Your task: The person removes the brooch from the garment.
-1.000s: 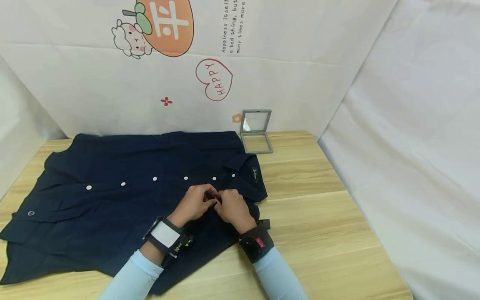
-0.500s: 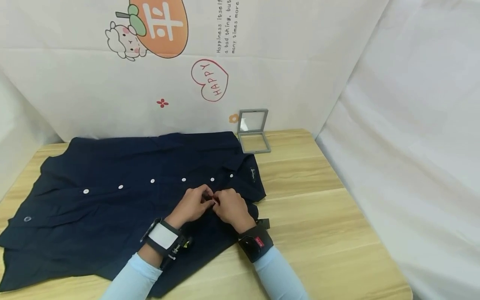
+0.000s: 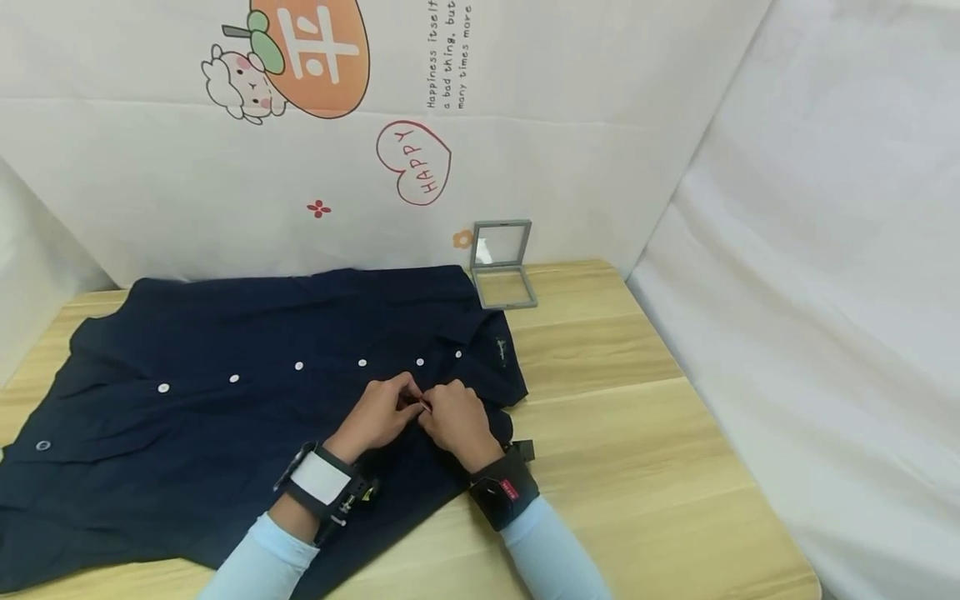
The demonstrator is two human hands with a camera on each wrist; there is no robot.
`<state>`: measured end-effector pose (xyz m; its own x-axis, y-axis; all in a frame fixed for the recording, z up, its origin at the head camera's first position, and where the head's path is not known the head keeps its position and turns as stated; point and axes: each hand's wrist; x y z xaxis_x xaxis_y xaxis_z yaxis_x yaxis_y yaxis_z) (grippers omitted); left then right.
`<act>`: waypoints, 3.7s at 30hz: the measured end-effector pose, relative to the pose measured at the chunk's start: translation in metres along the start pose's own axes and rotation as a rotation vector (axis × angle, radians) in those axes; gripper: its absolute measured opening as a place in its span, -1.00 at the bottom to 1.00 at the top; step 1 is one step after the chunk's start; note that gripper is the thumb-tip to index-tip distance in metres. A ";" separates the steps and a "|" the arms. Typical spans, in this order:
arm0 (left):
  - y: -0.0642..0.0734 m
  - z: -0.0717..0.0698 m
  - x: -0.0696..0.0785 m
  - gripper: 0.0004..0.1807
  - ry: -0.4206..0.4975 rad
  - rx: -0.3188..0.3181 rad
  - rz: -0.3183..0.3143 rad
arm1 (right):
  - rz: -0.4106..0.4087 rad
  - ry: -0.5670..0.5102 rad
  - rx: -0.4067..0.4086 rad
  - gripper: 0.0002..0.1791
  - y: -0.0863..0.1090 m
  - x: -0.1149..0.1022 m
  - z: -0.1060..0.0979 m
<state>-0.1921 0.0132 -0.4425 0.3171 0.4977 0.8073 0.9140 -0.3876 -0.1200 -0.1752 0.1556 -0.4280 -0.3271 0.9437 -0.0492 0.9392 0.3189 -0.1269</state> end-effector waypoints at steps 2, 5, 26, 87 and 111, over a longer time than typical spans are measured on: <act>0.001 0.002 0.000 -0.93 -0.001 0.007 0.001 | 0.010 0.005 -0.005 -0.93 0.003 0.000 0.001; 0.004 0.004 -0.001 -0.93 0.003 0.013 0.004 | 0.024 0.004 -0.024 -0.93 0.005 -0.002 0.002; 0.002 0.005 0.002 -0.93 0.006 0.023 0.032 | 0.020 0.006 -0.018 -0.94 0.004 0.002 -0.001; 0.007 0.001 0.004 -0.70 -0.057 -0.147 -0.046 | 0.138 -0.591 -0.469 -0.72 -0.003 0.038 -0.005; 0.015 -0.002 0.005 -0.18 -0.288 -0.241 -0.007 | 0.028 -0.472 -0.366 -0.92 -0.006 0.029 -0.003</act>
<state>-0.1770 0.0083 -0.4393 0.4004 0.6854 0.6082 0.8415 -0.5378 0.0520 -0.1906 0.1813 -0.4259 -0.2336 0.8379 -0.4933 0.8956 0.3830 0.2264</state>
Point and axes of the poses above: each hand's wrist, its own y-axis away from the middle knuckle, its own z-axis out of the palm, x = y × z, and after that the axes turned 13 degrees about y, right-handed
